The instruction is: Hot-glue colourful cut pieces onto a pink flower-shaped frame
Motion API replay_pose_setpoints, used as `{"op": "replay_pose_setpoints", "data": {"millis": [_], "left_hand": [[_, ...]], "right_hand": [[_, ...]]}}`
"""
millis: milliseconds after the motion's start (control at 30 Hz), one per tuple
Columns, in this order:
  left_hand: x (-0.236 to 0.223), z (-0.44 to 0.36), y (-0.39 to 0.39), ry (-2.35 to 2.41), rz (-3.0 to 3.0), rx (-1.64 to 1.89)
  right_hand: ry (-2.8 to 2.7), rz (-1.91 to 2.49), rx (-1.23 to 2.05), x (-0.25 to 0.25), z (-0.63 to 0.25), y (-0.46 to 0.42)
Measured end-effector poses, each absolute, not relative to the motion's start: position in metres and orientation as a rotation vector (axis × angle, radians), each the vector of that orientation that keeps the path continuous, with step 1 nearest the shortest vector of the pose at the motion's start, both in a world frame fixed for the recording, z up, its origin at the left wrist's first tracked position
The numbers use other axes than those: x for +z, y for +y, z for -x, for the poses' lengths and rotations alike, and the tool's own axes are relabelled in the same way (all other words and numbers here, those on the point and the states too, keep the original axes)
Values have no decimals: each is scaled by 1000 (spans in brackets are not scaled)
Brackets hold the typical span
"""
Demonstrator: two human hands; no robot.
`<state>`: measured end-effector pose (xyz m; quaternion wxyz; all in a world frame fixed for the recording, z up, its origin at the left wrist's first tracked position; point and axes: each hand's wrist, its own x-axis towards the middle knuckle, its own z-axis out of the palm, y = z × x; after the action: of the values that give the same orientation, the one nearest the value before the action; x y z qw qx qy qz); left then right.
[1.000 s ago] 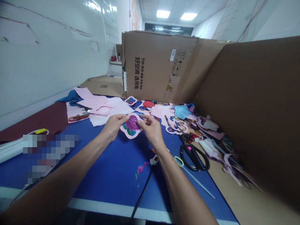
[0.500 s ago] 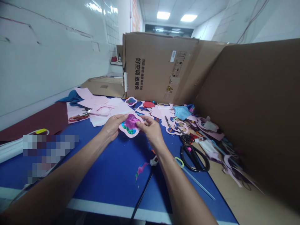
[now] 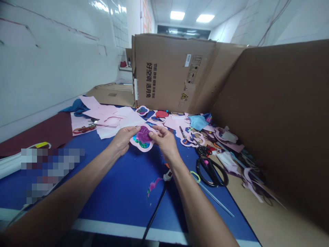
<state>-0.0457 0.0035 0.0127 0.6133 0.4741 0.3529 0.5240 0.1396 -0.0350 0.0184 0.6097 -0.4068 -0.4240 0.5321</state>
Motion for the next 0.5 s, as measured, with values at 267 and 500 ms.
{"op": "replay_pose_setpoints", "data": {"millis": [267, 500], "left_hand": [[12, 47, 7, 820, -1016, 1183], [8, 47, 6, 897, -1138, 1185]], "right_hand": [[-956, 935, 1220, 19, -139, -35], [-919, 936, 1194, 18, -140, -33]]}}
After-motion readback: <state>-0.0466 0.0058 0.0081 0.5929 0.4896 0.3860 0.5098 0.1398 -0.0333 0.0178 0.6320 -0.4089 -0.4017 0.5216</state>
